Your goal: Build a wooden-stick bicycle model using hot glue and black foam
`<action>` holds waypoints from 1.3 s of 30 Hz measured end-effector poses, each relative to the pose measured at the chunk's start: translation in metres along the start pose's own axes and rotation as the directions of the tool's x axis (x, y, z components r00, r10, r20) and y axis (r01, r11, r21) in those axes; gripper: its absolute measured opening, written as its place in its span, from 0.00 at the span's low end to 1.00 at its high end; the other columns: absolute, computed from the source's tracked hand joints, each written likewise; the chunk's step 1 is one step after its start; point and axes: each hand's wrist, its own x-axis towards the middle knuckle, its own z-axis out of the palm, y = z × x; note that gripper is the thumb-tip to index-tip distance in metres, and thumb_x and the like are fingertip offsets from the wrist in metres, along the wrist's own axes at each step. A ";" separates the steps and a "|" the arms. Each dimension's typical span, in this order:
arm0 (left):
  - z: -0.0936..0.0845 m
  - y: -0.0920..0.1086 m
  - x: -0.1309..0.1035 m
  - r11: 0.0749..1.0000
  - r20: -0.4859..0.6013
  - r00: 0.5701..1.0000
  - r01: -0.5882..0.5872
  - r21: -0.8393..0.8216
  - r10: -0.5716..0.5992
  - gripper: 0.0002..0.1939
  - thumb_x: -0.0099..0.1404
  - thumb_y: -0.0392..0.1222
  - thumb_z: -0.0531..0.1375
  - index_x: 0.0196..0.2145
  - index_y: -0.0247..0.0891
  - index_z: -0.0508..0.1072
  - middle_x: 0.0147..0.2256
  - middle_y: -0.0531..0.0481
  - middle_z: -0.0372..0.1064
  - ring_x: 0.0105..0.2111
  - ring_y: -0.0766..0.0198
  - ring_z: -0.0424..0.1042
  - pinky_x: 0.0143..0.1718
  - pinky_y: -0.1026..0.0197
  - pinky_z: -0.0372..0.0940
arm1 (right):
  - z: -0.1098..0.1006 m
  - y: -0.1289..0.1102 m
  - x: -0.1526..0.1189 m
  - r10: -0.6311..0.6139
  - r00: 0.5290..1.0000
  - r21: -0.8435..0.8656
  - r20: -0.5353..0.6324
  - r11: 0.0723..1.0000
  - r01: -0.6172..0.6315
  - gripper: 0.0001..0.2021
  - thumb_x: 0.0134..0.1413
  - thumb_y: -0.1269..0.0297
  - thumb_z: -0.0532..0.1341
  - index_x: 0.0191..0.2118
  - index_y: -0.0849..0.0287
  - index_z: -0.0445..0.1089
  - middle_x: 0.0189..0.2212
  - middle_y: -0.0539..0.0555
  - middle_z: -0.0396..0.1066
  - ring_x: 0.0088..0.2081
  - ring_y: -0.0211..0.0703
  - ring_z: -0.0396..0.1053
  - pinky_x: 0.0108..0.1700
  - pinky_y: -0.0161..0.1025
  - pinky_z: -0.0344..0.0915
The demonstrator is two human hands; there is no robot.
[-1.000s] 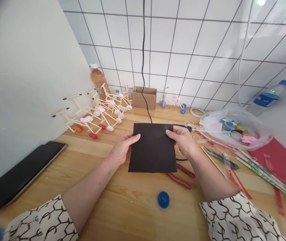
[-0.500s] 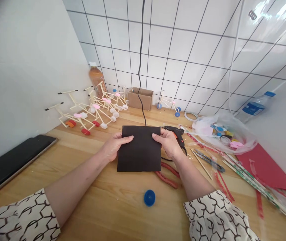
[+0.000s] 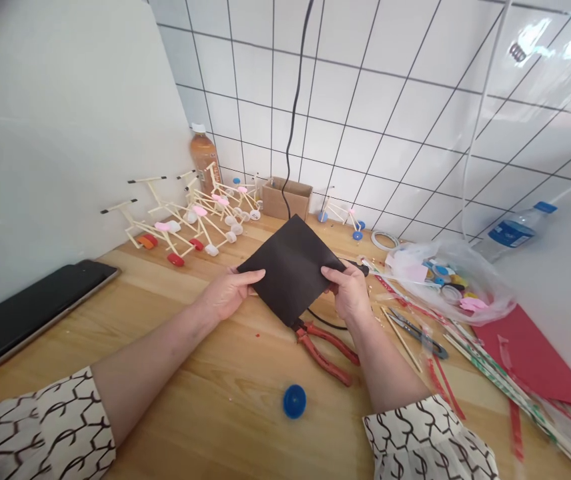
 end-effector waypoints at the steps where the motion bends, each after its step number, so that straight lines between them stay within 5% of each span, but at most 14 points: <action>1: 0.000 0.002 0.000 0.999 -0.015 1.000 -0.021 -0.040 0.021 0.17 0.41 0.37 0.69 0.33 0.33 0.76 0.32 0.45 0.75 0.34 0.59 0.72 0.35 0.60 0.65 | -0.001 -0.001 0.000 0.032 0.999 -0.010 0.037 0.999 -0.032 0.06 0.29 0.70 0.68 0.22 0.58 0.72 0.17 0.45 0.70 0.17 0.32 0.61 0.18 0.31 0.54; 6: -0.002 0.008 0.002 0.995 -0.082 0.996 -0.040 -0.097 0.032 0.14 0.43 0.37 0.68 0.31 0.34 0.77 0.31 0.47 0.76 0.31 0.63 0.72 0.32 0.63 0.65 | -0.013 -0.015 -0.001 0.202 0.944 -0.107 0.261 0.978 -0.180 0.11 0.27 0.70 0.69 0.26 0.61 0.74 0.22 0.51 0.73 0.23 0.39 0.68 0.28 0.36 0.63; 9: -0.001 0.008 -0.002 0.999 -0.008 1.000 0.026 -0.041 -0.026 0.13 0.43 0.37 0.68 0.30 0.34 0.77 0.27 0.48 0.75 0.27 0.65 0.71 0.29 0.65 0.63 | -0.019 -0.024 -0.001 0.217 0.864 -0.156 0.454 0.974 -0.162 0.20 0.35 0.51 0.67 0.36 0.58 0.75 0.30 0.54 0.75 0.32 0.46 0.71 0.37 0.41 0.64; 12: 0.002 0.006 -0.008 0.993 0.139 0.984 0.110 0.036 -0.114 0.13 0.42 0.37 0.68 0.29 0.34 0.77 0.27 0.49 0.75 0.26 0.65 0.71 0.29 0.64 0.63 | -0.019 -0.031 -0.004 0.168 0.841 -0.200 0.514 0.977 -0.072 0.27 0.42 0.40 0.58 0.38 0.58 0.75 0.34 0.57 0.75 0.38 0.49 0.70 0.41 0.44 0.63; 15: 0.007 0.005 -0.015 0.983 0.254 0.952 0.150 0.109 -0.173 0.12 0.43 0.36 0.68 0.29 0.34 0.77 0.26 0.49 0.75 0.26 0.66 0.71 0.31 0.64 0.64 | -0.009 -0.040 -0.011 0.215 0.839 -0.426 0.500 0.905 0.021 0.23 0.45 0.44 0.60 0.38 0.58 0.75 0.34 0.56 0.75 0.37 0.47 0.70 0.42 0.42 0.62; 18: 0.011 0.005 -0.022 0.964 0.345 0.903 0.206 0.169 -0.254 0.11 0.44 0.36 0.68 0.29 0.33 0.76 0.25 0.49 0.74 0.25 0.65 0.71 0.30 0.63 0.64 | 0.004 -0.051 -0.021 0.294 0.807 -0.670 0.513 0.725 0.162 0.18 0.44 0.50 0.63 0.37 0.59 0.74 0.32 0.54 0.74 0.34 0.44 0.69 0.38 0.39 0.62; 22: 0.016 0.008 -0.029 0.956 0.410 0.872 0.187 0.227 -0.267 0.12 0.44 0.37 0.68 0.29 0.33 0.76 0.26 0.49 0.74 0.25 0.66 0.72 0.31 0.64 0.63 | 0.019 -0.062 -0.034 0.214 0.817 -0.720 0.536 0.621 0.309 0.17 0.45 0.50 0.61 0.34 0.60 0.74 0.29 0.52 0.72 0.32 0.40 0.68 0.34 0.36 0.61; 26: 0.019 0.012 -0.033 0.957 0.467 0.852 0.118 0.264 -0.234 0.10 0.45 0.36 0.68 0.28 0.33 0.75 0.25 0.52 0.73 0.25 0.69 0.70 0.30 0.67 0.62 | 0.033 -0.057 -0.046 0.268 0.795 -0.727 0.544 0.623 0.287 0.14 0.42 0.55 0.65 0.31 0.61 0.73 0.22 0.49 0.70 0.24 0.35 0.64 0.25 0.32 0.58; 29: 0.019 0.015 -0.032 0.957 0.458 0.860 0.107 0.270 -0.225 0.11 0.44 0.38 0.68 0.28 0.33 0.75 0.25 0.51 0.72 0.24 0.69 0.69 0.29 0.66 0.61 | 0.038 -0.050 -0.048 0.270 0.821 -0.676 0.502 0.715 0.178 0.11 0.42 0.58 0.65 0.29 0.62 0.72 0.20 0.48 0.69 0.20 0.33 0.63 0.21 0.31 0.55; 34: 0.012 0.023 -0.022 0.984 0.341 0.932 0.073 0.160 -0.124 0.14 0.49 0.48 0.65 0.27 0.34 0.75 0.25 0.48 0.73 0.24 0.67 0.69 0.26 0.65 0.60 | 0.030 -0.042 -0.036 0.027 0.976 -0.360 0.215 0.931 0.054 0.09 0.39 0.59 0.67 0.26 0.59 0.71 0.20 0.48 0.72 0.19 0.35 0.66 0.22 0.33 0.59; 39: 0.003 0.024 -0.010 0.996 0.152 0.988 -0.006 0.085 -0.006 0.13 0.43 0.41 0.69 0.29 0.35 0.77 0.29 0.48 0.74 0.28 0.66 0.70 0.30 0.65 0.62 | 0.026 -0.036 -0.027 -0.110 0.993 -0.161 0.035 0.980 0.115 0.08 0.36 0.62 0.69 0.23 0.57 0.70 0.18 0.48 0.71 0.19 0.36 0.65 0.21 0.33 0.61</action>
